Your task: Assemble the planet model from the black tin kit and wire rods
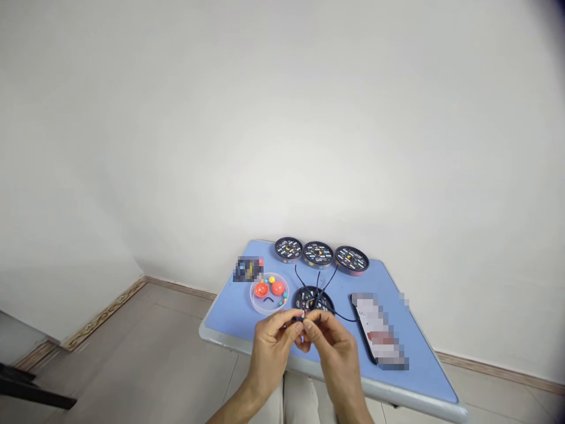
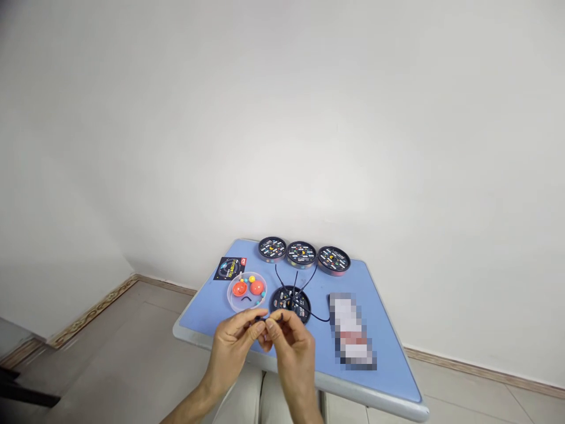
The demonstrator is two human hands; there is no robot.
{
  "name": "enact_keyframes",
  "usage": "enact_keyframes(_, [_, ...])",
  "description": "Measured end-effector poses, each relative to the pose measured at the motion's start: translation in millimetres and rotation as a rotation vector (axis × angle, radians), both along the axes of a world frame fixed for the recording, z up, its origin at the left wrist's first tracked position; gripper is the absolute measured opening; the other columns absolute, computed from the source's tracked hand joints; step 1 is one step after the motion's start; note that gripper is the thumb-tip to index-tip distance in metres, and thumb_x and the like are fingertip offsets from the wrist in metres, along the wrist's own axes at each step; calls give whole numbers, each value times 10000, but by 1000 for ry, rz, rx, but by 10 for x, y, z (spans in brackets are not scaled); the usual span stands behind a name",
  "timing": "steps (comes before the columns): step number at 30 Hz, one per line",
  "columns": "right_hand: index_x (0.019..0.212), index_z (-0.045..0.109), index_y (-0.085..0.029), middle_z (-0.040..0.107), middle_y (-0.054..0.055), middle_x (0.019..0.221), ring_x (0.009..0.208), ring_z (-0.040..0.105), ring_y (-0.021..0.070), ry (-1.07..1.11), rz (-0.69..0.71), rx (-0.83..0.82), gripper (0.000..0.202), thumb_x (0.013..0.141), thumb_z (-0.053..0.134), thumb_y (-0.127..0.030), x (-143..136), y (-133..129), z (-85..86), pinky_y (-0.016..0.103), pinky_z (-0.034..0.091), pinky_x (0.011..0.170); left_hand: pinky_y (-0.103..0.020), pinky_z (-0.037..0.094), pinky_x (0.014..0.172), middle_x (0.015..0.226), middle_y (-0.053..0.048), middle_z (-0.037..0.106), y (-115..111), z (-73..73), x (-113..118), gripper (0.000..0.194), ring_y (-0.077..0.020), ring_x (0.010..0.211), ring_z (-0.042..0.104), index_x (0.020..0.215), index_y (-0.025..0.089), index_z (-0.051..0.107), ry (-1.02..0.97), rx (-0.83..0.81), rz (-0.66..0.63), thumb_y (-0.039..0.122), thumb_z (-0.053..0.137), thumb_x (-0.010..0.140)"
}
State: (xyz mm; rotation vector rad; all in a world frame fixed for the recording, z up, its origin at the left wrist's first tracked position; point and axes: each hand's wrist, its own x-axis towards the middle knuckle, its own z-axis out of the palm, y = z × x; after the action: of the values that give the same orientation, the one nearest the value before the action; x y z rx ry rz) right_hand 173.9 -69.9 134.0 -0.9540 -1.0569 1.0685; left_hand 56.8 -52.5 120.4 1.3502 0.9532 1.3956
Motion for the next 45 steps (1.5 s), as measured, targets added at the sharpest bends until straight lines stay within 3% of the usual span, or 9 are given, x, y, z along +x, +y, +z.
enact_keyframes(3, [686,636,-169,583,-11,578,504,517,125,-23,-38,-18,267,749,718,-415,281,143,103,251,450,499,-263,546,591,741,-4,675,95,69,144,345,-130,596,611,1148,180,677,32,31,-71,294,663,822])
enact_keyframes(5, [731,654,-168,570,-23,553,493,509,129,-77,-120,-38,267,703,752,-415,499,279,144,256,437,493,-280,550,666,821,-12,684,192,67,169,430,-138,674,624,1226,207,630,74,72,-15,268,681,804])
enact_keyframes(10, [745,675,-154,569,-26,540,488,510,129,-214,-166,-104,268,683,742,-406,938,574,168,265,407,522,-357,532,833,993,-73,705,446,-86,27,282,-200,881,636,1043,204,708,177,146,263,305,711,779])
enact_keyframes(17, [641,644,-160,573,-26,512,436,521,124,-275,-174,-175,239,670,712,-387,983,715,-24,257,390,489,-345,538,815,1000,-68,714,602,-297,-28,249,-195,866,649,1005,199,724,213,101,252,342,675,807])
enact_keyframes(21, [624,622,-178,572,-21,503,426,525,141,-306,-213,-165,251,666,693,-415,850,736,-124,268,412,454,-343,525,831,986,-62,716,682,-241,51,205,-199,889,650,962,195,730,219,113,169,259,638,790])
enact_keyframes(25, [638,633,-191,596,-1,529,472,533,160,-377,-264,-136,216,698,651,-398,756,735,-134,270,412,454,-352,476,933,1068,-53,699,728,-105,119,305,-217,1034,624,1006,210,726,233,152,24,132,594,742])
enact_keyframes(31, [633,619,-205,657,18,565,508,575,168,-718,-347,-26,195,758,561,-343,714,754,-90,277,419,540,-311,483,878,969,-51,697,873,-7,206,196,-191,941,639,943,186,719,238,113,-48,195,561,827])
enact_keyframes(36, [641,584,-212,655,21,569,510,575,173,-822,-379,-20,220,786,491,-349,608,760,-198,277,388,543,-288,483,780,908,-58,725,1157,-50,244,229,-183,839,641,952,161,737,330,-62,-187,229,562,820])
enact_keyframes(45, [626,534,-221,650,42,594,525,558,182,-1046,-384,-38,233,805,398,-283,519,781,-303,272,320,534,-244,420,591,627,-16,683,1493,-220,296,215,-144,613,579,833,130,785,371,-145,-430,186,656,671])
